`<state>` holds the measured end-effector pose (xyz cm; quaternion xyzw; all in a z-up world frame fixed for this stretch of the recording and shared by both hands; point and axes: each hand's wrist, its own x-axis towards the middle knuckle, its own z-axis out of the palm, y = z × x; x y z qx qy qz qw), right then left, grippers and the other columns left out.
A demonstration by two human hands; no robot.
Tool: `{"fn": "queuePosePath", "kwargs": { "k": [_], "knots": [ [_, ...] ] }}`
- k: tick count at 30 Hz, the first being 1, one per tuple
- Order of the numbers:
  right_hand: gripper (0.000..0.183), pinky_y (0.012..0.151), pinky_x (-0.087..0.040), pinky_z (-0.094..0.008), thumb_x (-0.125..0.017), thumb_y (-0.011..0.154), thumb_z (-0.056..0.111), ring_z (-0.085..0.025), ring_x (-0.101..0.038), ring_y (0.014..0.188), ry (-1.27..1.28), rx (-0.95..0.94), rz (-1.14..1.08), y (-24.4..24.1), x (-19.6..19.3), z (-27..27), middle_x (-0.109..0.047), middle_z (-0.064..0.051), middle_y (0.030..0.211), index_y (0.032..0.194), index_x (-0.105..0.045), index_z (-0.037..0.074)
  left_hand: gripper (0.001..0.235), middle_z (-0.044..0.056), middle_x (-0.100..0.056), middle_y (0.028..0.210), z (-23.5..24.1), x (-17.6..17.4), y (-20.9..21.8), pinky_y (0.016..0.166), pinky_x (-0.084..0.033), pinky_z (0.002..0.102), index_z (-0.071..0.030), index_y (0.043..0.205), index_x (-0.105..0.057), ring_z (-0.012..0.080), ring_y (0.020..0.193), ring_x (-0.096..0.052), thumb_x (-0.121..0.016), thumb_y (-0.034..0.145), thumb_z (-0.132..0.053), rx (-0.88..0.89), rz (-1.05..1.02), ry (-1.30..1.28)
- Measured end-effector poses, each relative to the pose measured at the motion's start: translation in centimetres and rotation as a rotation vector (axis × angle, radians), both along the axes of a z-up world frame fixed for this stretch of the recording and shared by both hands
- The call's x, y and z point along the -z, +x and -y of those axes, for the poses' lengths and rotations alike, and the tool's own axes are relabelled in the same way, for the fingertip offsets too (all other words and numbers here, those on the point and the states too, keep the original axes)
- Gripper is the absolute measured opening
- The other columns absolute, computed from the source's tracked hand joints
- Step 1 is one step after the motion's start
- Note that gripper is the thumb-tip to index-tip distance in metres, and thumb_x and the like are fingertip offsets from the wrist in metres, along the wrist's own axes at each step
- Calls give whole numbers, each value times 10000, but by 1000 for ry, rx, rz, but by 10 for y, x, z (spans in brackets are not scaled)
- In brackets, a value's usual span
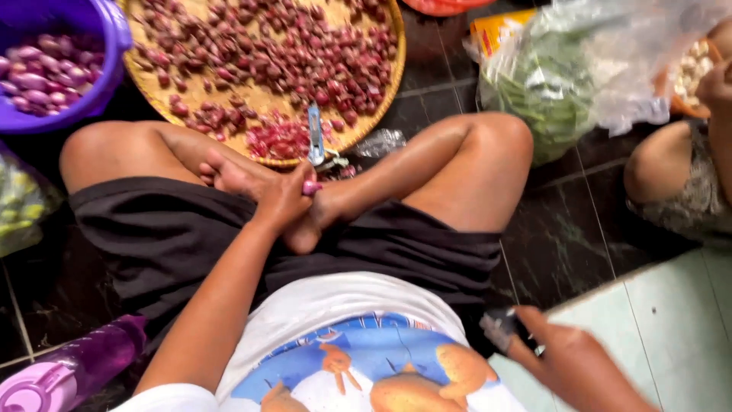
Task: The person sits cross-legged on the floor and uses a small knife to peel the outer skin off small red onions. They hold each onion in one hand and carefully remove the skin with the other, placing the peeled onions into a purple bowl and the skins onto a woven tray.
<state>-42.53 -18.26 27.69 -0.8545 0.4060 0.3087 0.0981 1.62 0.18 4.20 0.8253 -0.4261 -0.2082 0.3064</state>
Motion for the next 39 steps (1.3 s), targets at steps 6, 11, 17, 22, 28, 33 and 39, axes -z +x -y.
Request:
{"fn": "queuePosePath", "kwargs": {
  "k": [6, 11, 17, 22, 28, 33, 39],
  "knots": [
    [488, 652, -576, -325, -742, 750, 478, -95, -809, 667, -236, -137, 236, 37, -135, 27, -831, 96, 797, 1224, -682, 380, 246, 221, -666, 920, 2, 12, 1, 666, -398, 583, -150, 1113, -470, 521, 831, -613, -610, 911, -173, 0, -20, -14],
    [369, 826, -521, -243, -651, 940, 41, -122, -619, 913, 271, 336, 1046, 131, -140, 52, -708, -89, 1081, 1297, -660, -54, 323, 167, -698, 879, 3, 4, 0, 722, -461, 516, -204, 1054, -540, 419, 823, -664, -559, 744, -113, -48, -80, 34],
    [98, 722, -539, -177, -721, 977, 157, -56, -605, 704, 976, 740, 1438, 314, -54, 101, -672, 29, 874, 1055, -723, 97, 357, 151, -728, 854, 4, 37, -4, 931, -496, 495, -259, 1048, -533, 392, 940, -724, -670, 737, -148, -95, 6, -100],
    [113, 804, -588, -239, -732, 915, 146, -125, -657, 830, 1174, 769, 1473, 473, -54, 110, -672, 6, 910, 997, -690, 81, 199, 104, -721, 817, 7, 26, -6, 794, -454, 513, -239, 988, -534, 361, 850, -715, -645, 824, -256, -98, 74, -113],
    [137, 737, -602, -286, -755, 865, 144, -204, -683, 869, 1118, 765, 1525, 597, -73, 99, -720, -63, 986, 988, -696, 126, 155, 46, -705, 884, 6, 4, -6, 718, -368, 528, -250, 983, -499, 315, 898, -679, -592, 973, -373, -69, -18, 56],
    [170, 741, -637, -318, -752, 877, 128, -255, -705, 889, 1106, 717, 1575, 645, -103, 93, -750, -94, 981, 1020, -671, 84, 180, 102, -676, 897, 8, 2, 0, 671, -384, 546, -212, 1003, -495, 383, 893, -649, -616, 968, -341, -36, -94, 13],
    [234, 581, -622, -283, -683, 920, 102, -186, -749, 821, 820, 409, 1705, 696, -119, 112, -744, -85, 1027, 1140, -614, 143, 158, 154, -678, 871, 2, -8, 17, 772, -414, 477, -148, 1007, -496, 379, 865, -684, -593, 968, -266, 82, -229, -153]
  ]
}}
